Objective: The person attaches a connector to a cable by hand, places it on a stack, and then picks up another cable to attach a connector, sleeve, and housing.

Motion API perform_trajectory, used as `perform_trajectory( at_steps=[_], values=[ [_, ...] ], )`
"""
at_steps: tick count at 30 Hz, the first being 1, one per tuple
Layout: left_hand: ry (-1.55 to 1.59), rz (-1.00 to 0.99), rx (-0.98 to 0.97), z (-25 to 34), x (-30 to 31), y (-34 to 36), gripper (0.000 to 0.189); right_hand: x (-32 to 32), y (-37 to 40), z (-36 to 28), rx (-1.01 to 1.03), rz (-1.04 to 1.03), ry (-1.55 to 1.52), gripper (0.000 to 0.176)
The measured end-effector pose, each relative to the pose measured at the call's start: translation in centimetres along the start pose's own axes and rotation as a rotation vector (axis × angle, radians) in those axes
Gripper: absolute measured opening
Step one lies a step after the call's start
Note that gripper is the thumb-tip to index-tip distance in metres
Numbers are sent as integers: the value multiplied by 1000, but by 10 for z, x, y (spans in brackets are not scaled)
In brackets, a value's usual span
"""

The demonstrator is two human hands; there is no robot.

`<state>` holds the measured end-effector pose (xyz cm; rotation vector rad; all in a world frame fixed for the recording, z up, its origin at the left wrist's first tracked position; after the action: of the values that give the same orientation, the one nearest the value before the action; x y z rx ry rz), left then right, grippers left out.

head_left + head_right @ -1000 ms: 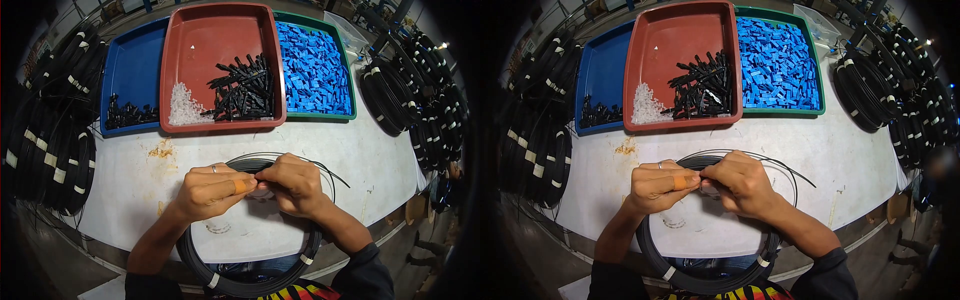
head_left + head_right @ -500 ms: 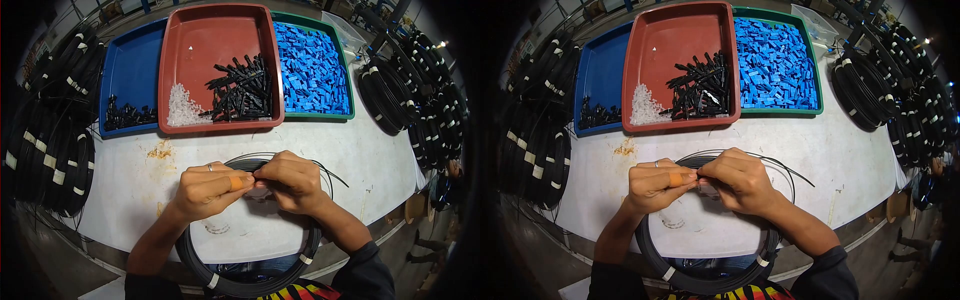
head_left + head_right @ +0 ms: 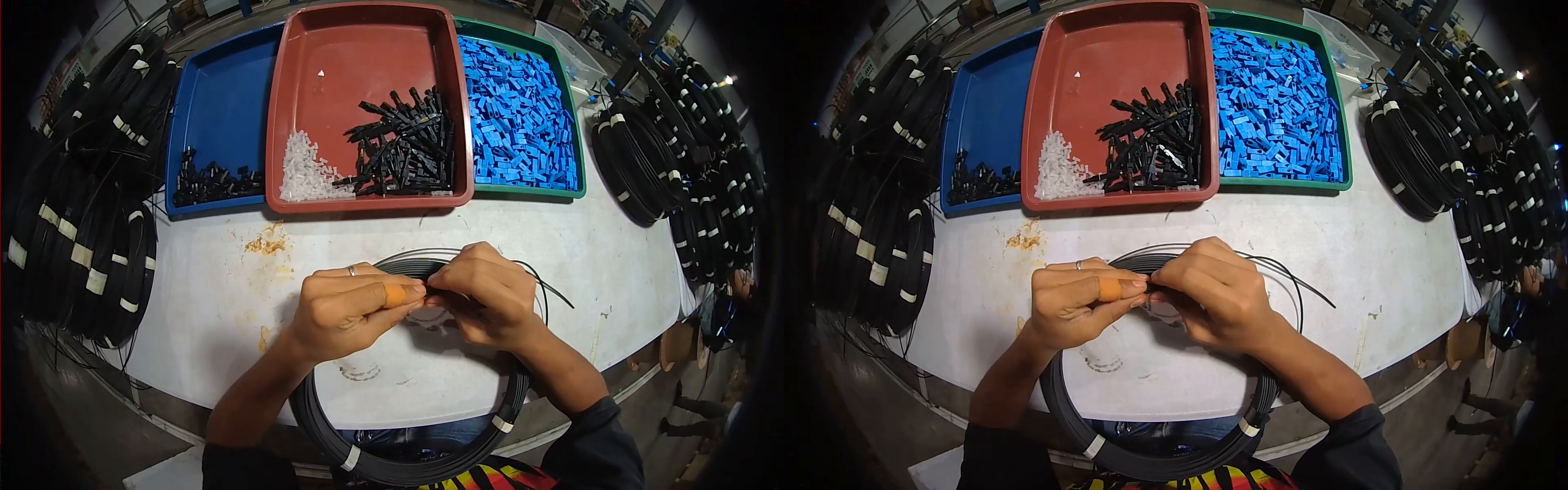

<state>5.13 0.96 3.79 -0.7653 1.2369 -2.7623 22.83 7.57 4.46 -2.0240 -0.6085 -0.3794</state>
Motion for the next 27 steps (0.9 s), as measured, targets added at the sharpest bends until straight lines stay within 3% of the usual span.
perform_trajectory(
  at_steps=[4, 6, 13, 19, 24, 27],
  values=[
    [28, -20, 12, -1, 0, 0, 19, 4, 1, -6, 93, -25, 112, 24],
    [-55, -43, -140, 3, -1, -1, 17, 0, 5, 2, -141, -152, -12, 25],
    [-32, 10, -14, 1, -1, 0, 16, 0, 2, 1, -61, -58, 1, 25],
    [-138, -102, -187, 8, -3, 0, 16, -2, 9, 8, -126, -192, -35, 29],
    [-31, 14, -15, 2, 1, -2, 20, -1, 4, 2, -55, -69, 18, 30],
    [-2, -11, -33, 2, -1, -1, 21, 3, 4, -1, 13, -114, 73, 31]
  ],
)
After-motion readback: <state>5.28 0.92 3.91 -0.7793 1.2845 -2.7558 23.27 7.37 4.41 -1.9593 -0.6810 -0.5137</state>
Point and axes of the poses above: each hand's wrist, its own y-axis away from the middle knuckle, its own x-axis out of the back of the hand, z = x × y, the point moved 4 cm from there along -y, towards the middle knuckle, and after that the axes turned 3 degrees about -x, right-handed, at the moved point
